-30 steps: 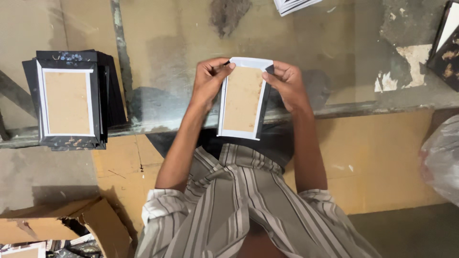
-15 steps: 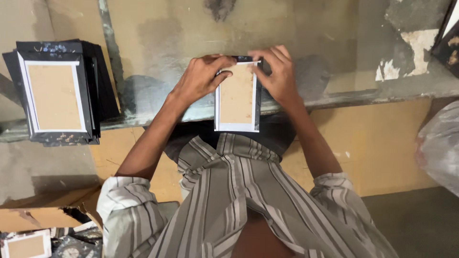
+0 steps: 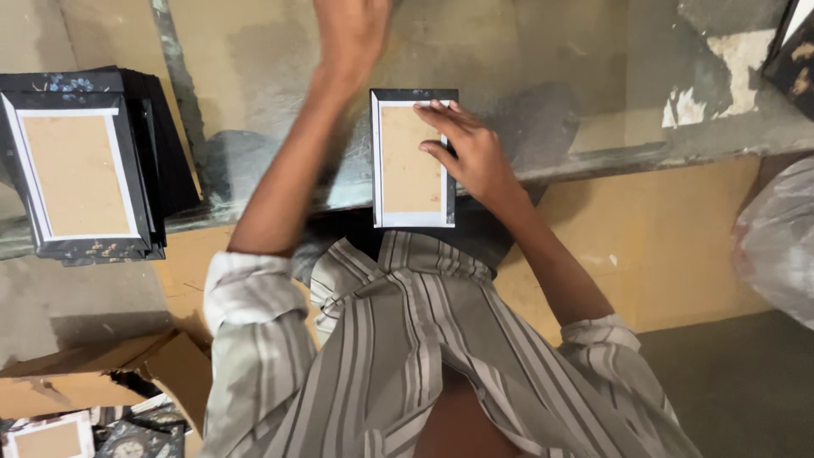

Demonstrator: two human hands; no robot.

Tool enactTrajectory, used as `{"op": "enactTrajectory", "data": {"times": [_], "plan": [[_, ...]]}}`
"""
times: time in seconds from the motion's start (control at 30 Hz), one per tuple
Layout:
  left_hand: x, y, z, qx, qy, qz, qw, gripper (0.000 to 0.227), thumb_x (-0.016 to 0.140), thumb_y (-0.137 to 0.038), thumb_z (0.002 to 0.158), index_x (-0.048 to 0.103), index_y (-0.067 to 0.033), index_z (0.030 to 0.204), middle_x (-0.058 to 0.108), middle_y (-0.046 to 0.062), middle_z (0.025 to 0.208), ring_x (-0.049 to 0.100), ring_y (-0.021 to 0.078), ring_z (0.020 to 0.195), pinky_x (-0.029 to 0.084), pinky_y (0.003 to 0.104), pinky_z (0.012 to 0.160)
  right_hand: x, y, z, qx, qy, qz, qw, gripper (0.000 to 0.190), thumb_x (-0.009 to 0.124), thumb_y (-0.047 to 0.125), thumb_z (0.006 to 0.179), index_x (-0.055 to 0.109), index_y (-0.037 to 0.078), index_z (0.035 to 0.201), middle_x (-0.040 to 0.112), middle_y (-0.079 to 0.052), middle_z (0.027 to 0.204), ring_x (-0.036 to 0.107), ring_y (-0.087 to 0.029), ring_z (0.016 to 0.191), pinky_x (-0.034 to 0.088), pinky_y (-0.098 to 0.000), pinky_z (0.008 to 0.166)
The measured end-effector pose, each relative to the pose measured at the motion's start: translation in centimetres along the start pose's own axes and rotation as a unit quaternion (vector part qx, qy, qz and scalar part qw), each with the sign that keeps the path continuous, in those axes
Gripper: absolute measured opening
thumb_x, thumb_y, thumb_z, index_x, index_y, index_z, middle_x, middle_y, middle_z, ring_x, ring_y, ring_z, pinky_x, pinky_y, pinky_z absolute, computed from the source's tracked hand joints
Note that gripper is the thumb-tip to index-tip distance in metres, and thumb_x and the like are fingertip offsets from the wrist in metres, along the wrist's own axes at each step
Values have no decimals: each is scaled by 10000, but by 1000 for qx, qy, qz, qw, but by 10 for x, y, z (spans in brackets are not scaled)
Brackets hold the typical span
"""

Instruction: The person assembles notebooks by placing a beige insert into a black cover with a clock design, pressing the edges to secure it, and stacking the finished units. The person repeats this process for multiple notebooks.

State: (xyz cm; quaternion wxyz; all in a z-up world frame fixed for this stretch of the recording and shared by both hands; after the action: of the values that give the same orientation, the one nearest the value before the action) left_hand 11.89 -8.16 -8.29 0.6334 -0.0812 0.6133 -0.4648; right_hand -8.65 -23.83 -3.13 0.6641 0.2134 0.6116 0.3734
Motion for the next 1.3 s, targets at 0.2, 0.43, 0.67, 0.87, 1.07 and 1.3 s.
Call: {"op": "enactTrajectory", "data": {"times": [0.2, 0.43, 0.67, 0.87, 1.07, 1.3], "plan": [[17, -62, -21, 275, 19, 156, 949, 404, 573, -327, 1098, 571, -43, 1385, 525, 169, 1503, 410, 349, 1452, 267, 511, 1221, 13, 8, -7, 104, -125, 28, 986, 584, 884, 237, 888, 607, 95, 1383, 628, -154, 1366, 625, -336, 1281, 518, -435, 1086], [13, -59, -33, 309, 110, 161, 931, 488, 578, -313, 1054, 541, -33, 1451, 510, 178, 1465, 311, 353, 1519, 89, 619, 1232, 20, 7, -21, 103, -233, -48, 966, 1131, 953, 412, 822, 245, 47, 1625, 166, -218, 1700, 227, -449, 1561, 262, -573, 1279], [69, -58, -5, 250, -10, 214, 944, 473, 566, -148, 1026, 520, 8, 1470, 508, 214, 1496, 327, 355, 1501, 115, 518, 1302, 27, 12, -22, 108, -249, -68, 960, 1222, 949, 476, 777, 194, 44, 1636, 56, -280, 1696, 125, -492, 1567, 175, -611, 1290], [59, -79, -14, 369, -7, 158, 916, 431, 633, -190, 883, 588, -10, 1273, 592, 203, 1333, 477, 406, 1413, 302, 568, 1190, 27, 11, -13, 107, -241, -106, 959, 1182, 853, 556, 864, 155, 36, 1664, 36, -290, 1719, 94, -494, 1599, 157, -633, 1301], [11, -85, -22, -22, -82, -140, 987, 193, 576, -168, 1013, 645, -65, 1161, 723, 174, 988, 688, 357, 1014, 529, 501, 918, 32, 17, -45, 157, -143, -175, 961, 1286, 806, 688, 811, 118, 12, 1661, 67, -274, 1727, 52, -473, 1616, 43, -692, 1263], [-29, -84, -59, 76, 68, 62, 993, 394, 756, -430, 835, 690, -44, 799, 687, 176, 649, 681, 398, 650, 514, 500, 597, 30, 26, -60, 161, -87, -141, 973, 1521, 860, 777, 538, 120, 12, 1625, 64, -276, 1695, 49, -472, 1580, 66, -712, 1216]]}}
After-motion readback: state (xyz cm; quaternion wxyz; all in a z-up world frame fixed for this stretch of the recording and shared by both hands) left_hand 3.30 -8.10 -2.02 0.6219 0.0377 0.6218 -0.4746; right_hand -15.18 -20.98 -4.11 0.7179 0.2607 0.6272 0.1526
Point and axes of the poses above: each hand's wrist, its own z-axis towards the middle knuckle, its own x-axis out of the palm, y = z × x, the point moved 1 cm from there along z, towards the middle knuckle
